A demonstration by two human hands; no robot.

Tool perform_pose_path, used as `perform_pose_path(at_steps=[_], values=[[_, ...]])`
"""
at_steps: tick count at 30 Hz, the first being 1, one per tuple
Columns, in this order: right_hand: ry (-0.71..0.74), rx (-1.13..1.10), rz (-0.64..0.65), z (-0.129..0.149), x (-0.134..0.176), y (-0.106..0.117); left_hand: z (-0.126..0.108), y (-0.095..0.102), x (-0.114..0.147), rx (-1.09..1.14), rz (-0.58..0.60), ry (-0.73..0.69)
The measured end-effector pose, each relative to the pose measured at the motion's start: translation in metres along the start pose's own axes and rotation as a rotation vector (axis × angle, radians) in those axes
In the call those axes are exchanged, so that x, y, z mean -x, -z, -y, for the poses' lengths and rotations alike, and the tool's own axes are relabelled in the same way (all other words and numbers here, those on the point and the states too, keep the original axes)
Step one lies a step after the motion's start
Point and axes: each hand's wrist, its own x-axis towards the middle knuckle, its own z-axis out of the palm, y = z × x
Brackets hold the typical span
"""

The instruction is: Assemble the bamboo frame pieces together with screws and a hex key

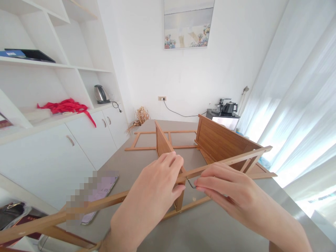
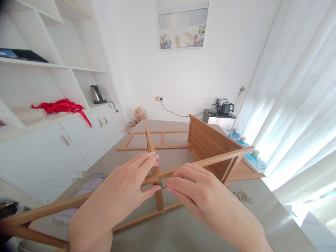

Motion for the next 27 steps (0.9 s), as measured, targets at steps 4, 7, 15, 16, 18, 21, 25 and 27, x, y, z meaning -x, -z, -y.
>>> perform_pose_path(at_steps=[4,7,15,16,18,21,25,27], values=[[0.012,-0.019,-0.013,-0.0012,-0.002,0.0006,-0.0004,-0.0002,0.0001,-0.003,-0.002,-0.006],[0.028,-0.021,-0.023,-0.0015,-0.0021,0.0009,-0.001,-0.0001,-0.0003,-0.005,0.001,-0.004],[0.029,0.0,-0.046,0.0008,-0.002,0.0005,-0.0006,-0.0008,-0.0003,0.0,-0.003,-0.001],[0.03,0.009,-0.051,0.0011,-0.0017,0.0005,-0.0005,-0.0006,-0.0002,0.0,-0.005,0.0],[0.036,0.036,-0.061,0.002,-0.0008,0.0006,-0.0004,-0.0005,0.0001,0.002,-0.004,0.001],[0.04,0.079,-0.069,0.0039,0.0002,0.0002,0.0,-0.0012,0.0004,0.001,-0.009,-0.002],[0.012,0.1,-0.038,0.006,0.0005,-0.0028,0.0005,-0.0025,0.0001,-0.004,-0.008,-0.003],[-0.007,0.101,-0.02,0.0066,0.0008,-0.0045,0.0006,-0.0026,-0.0002,-0.005,-0.004,-0.002]])
